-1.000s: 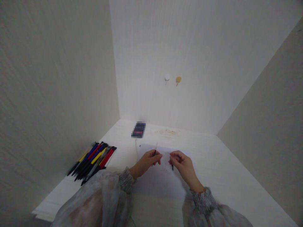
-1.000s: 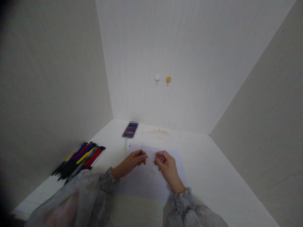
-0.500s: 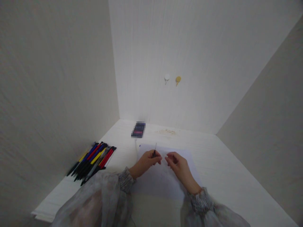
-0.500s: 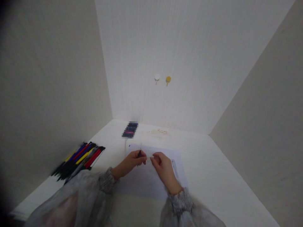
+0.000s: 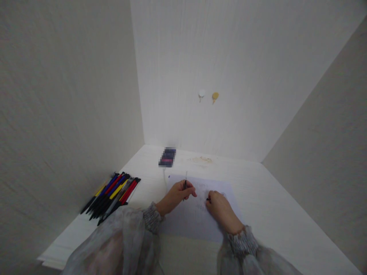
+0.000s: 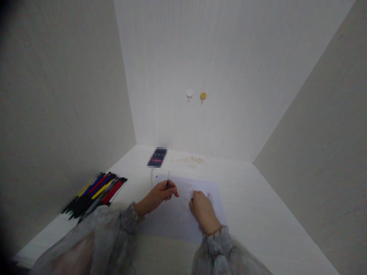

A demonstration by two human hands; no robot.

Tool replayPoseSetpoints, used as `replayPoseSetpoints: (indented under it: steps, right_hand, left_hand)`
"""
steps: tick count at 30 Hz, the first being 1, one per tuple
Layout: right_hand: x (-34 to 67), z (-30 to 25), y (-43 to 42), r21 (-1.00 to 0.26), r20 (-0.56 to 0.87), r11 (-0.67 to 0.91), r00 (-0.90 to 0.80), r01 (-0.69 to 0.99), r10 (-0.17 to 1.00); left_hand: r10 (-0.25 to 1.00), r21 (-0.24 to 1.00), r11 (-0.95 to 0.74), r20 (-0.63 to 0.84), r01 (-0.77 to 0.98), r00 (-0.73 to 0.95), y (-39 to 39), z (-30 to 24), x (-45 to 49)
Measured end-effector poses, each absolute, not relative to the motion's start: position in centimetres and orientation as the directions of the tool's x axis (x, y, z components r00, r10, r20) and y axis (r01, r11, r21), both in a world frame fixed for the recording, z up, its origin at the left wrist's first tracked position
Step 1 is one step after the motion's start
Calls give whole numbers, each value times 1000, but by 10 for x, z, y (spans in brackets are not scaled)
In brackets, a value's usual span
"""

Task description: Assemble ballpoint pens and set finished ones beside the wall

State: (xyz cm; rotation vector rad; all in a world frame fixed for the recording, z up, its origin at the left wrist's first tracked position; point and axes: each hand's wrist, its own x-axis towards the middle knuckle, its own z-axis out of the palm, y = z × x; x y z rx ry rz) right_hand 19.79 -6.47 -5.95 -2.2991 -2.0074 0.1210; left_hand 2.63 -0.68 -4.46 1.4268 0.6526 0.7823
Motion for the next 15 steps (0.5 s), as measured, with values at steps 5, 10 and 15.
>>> replayPoseSetpoints:
  steps: [5,10,15]
  right_hand:
    - [195,-58,-66,-70,43,-88,91,994,995]
    - [194,-53,-66,-201,147,-22,52,979,988]
    - [194,-40,-64,-806,324,166,189,569,927]
  left_hand:
    - [776,998,-7,46,-63,629,-5,-48,27]
    - [763,1000,-14,28,-26,646,-6,-46,26]
    - [742,999,-46,30,6,670,-7,-45,26]
